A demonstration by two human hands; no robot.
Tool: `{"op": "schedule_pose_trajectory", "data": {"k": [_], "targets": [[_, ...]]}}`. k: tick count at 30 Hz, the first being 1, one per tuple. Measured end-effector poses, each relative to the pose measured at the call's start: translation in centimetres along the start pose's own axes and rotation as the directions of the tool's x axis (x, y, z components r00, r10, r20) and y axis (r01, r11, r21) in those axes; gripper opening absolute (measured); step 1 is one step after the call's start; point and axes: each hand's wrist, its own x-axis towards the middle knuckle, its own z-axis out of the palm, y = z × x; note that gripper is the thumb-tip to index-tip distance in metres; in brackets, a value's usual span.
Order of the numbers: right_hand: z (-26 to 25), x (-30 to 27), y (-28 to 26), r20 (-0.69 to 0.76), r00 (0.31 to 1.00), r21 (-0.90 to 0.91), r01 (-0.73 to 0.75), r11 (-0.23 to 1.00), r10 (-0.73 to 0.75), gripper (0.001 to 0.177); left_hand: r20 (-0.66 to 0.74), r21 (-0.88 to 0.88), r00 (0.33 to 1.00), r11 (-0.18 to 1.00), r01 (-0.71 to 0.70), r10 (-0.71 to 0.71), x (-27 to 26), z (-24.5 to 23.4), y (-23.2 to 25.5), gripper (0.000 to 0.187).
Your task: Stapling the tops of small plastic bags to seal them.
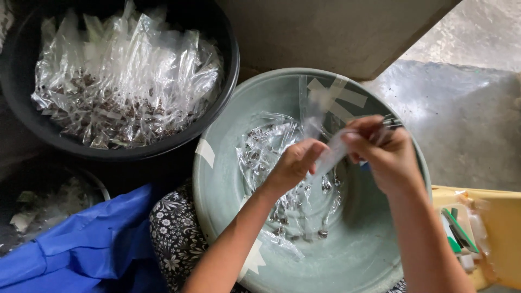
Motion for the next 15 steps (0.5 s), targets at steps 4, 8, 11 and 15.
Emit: {"op": "schedule_pose_trajectory", "data": {"k": [4,8,11,15], "targets": [[-2.2,0.2,-2.1,0.085,0.981,0.222,-0.189,0.956,0.174,0.036,0.229,0.145,0.946,0.969,0.200,-0.230,-0.2,0.1,1.2,0.081],[-2.8,0.6,-3.6,0.152,0.952,0.154,-0.289,0.945,0.266,0.044,0.366,0.209,0.879,0.947,0.244,-0.307,0.0,0.1,1.4,0.092],[-3.7,0.0,-1.8,0.060,0.959,0.078,-0.280,0.957,0.275,0.016,0.456,0.260,0.840,0.947,0.190,-0.294,0.2,1.4,1.9,0.050],[-6.7,-1.3,-1.6,-0.021,0.991,-0.131,-0.131,0.983,0.130,0.019,0.594,0.312,0.804,0.926,-0.214,-0.014,-2.5,5.1,-5.6,0.011]]}}
